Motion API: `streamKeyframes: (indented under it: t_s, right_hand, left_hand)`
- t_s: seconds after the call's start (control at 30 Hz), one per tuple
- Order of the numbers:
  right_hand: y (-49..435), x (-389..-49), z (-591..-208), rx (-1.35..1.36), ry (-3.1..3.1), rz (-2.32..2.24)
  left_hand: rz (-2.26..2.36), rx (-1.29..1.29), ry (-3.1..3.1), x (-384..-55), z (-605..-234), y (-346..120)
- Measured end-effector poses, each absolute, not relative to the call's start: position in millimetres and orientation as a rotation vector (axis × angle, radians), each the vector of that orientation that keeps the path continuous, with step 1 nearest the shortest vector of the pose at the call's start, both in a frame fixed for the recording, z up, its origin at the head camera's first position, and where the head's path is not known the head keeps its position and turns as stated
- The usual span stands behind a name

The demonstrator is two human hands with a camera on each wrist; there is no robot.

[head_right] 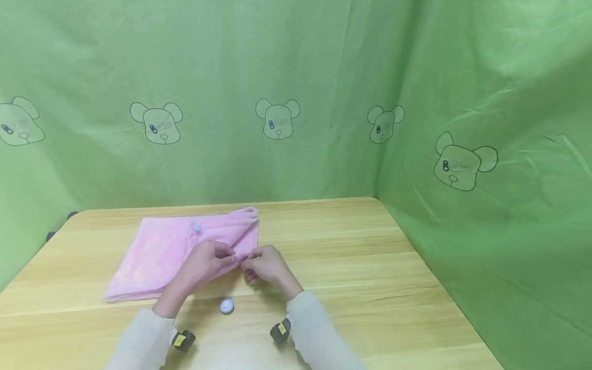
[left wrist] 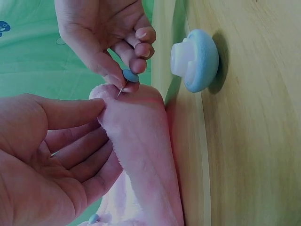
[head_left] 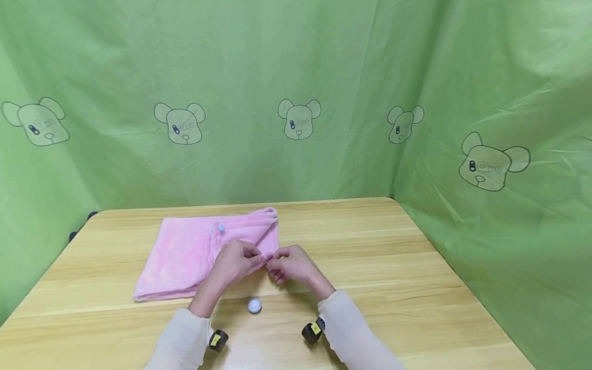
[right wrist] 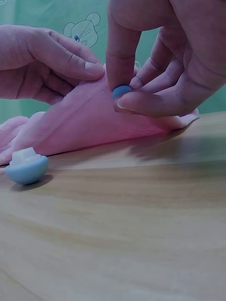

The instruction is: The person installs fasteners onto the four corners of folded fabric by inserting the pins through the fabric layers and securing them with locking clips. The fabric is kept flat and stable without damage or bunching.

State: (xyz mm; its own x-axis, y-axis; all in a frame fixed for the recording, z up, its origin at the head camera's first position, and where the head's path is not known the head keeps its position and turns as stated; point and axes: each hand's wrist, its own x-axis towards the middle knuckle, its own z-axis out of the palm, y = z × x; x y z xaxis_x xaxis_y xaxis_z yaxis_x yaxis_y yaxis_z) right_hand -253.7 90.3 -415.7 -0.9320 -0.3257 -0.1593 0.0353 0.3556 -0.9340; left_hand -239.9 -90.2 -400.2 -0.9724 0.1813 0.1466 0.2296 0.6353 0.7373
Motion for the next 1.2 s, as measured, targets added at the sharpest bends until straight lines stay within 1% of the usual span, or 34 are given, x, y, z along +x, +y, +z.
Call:
streamKeyframes:
  t_s: [0.47,0.77,1.2]
  right_hand:
    - [90.7,-255.5,-416.9,-0.192,1.995,-1.758]
    - [88.9,-256.3,-418.2,-0.174,2.022,-1.716]
    - [87.1,-257.1,-423.6,-0.152,2.052,-1.798]
  left_hand:
    - [-1.222,-0.352,-2.803,-238.3,-398.1,-90.6]
    - [-1.209,-0.385,-2.810,-237.2,-397.8,-89.8]
    - [-1.252,-0.340,-2.851,-239.0,-397.8,-90.3]
